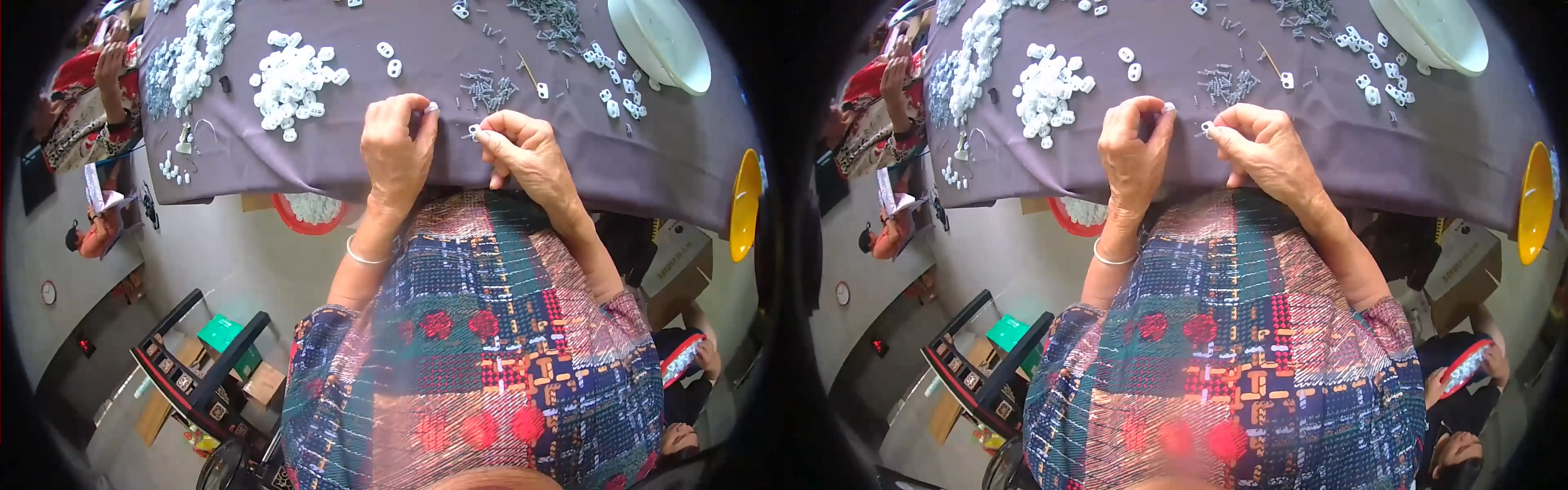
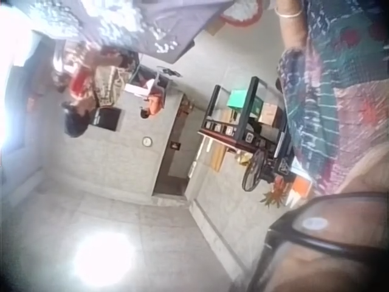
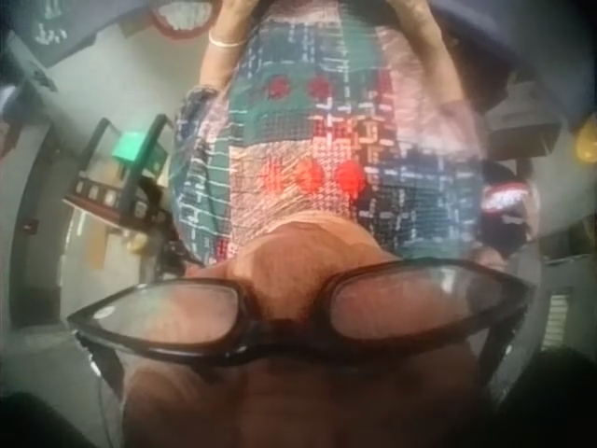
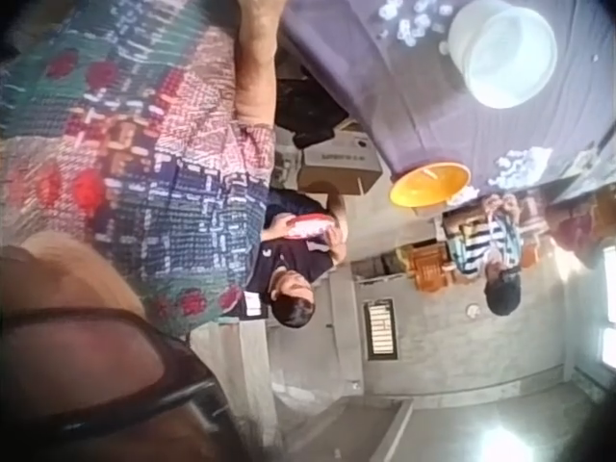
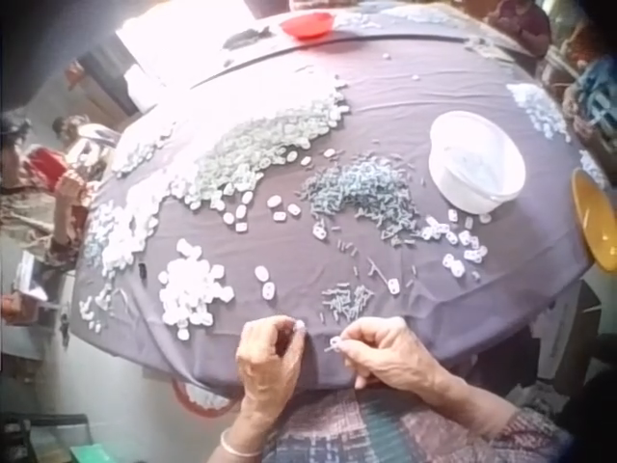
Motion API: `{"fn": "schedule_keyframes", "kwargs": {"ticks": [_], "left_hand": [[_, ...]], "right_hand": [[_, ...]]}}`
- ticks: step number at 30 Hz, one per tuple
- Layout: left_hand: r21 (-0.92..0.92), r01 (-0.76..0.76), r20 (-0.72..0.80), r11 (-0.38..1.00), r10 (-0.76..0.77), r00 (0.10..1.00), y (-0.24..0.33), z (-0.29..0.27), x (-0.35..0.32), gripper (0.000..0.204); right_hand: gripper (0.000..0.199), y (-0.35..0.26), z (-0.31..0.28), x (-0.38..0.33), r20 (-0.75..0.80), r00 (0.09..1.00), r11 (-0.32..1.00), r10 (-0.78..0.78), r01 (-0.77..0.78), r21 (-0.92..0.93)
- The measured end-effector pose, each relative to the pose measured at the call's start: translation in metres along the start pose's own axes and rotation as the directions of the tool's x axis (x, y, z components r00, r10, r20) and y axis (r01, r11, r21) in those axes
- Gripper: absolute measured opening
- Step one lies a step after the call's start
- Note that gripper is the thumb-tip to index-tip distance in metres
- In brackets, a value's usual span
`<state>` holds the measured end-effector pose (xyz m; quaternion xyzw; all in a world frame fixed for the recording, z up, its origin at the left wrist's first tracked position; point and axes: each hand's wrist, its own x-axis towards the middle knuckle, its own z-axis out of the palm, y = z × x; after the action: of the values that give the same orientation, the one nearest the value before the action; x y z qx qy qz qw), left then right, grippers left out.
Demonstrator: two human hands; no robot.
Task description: The person assembles plastic components by fitting springs and plastic pieces together by hand, then sweeps the assembled pieces into a basket.
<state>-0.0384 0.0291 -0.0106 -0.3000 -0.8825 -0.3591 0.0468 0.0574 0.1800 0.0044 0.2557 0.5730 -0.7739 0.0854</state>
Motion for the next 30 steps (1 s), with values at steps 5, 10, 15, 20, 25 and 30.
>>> {"fn": "schedule_keyframes", "kwargs": {"ticks": [5,10,15,20,25,30], "left_hand": [[-0.660,0.461,0.201,0.593,-0.452,0.869,0.006,-0.012,-0.003,0.015],[-0.759,0.637,0.618,-0.133,-0.453,0.643,-0.007,-0.024,-0.015,0.016],[-0.740,0.647,0.656,-0.182,-0.409,0.635,0.001,-0.027,-0.024,0.017],[-0.717,0.671,0.685,-0.192,-0.374,0.625,0.008,-0.029,-0.028,0.018],[-0.709,0.681,0.693,-0.184,-0.361,0.624,0.011,-0.028,-0.032,0.019],[-0.716,0.681,0.681,-0.152,-0.369,0.633,0.014,-0.029,-0.033,0.019]], "right_hand": [[0.015,0.001,-0.002,-0.001,0.005,1.000,1.000,0.004,-0.004,-0.011],[0.014,0.001,-0.001,-0.002,-0.016,1.000,1.000,-0.008,0.008,0.003],[0.016,-0.014,0.004,-0.013,-0.038,0.997,0.998,-0.066,0.066,0.013],[0.014,-0.026,0.016,-0.018,-0.038,0.991,0.987,-0.128,0.124,-0.100],[0.014,-0.025,0.018,-0.019,-0.040,0.989,0.978,-0.145,0.137,-0.157],[0.014,-0.021,0.017,-0.019,-0.018,0.991,0.976,-0.135,0.130,-0.175]]}}
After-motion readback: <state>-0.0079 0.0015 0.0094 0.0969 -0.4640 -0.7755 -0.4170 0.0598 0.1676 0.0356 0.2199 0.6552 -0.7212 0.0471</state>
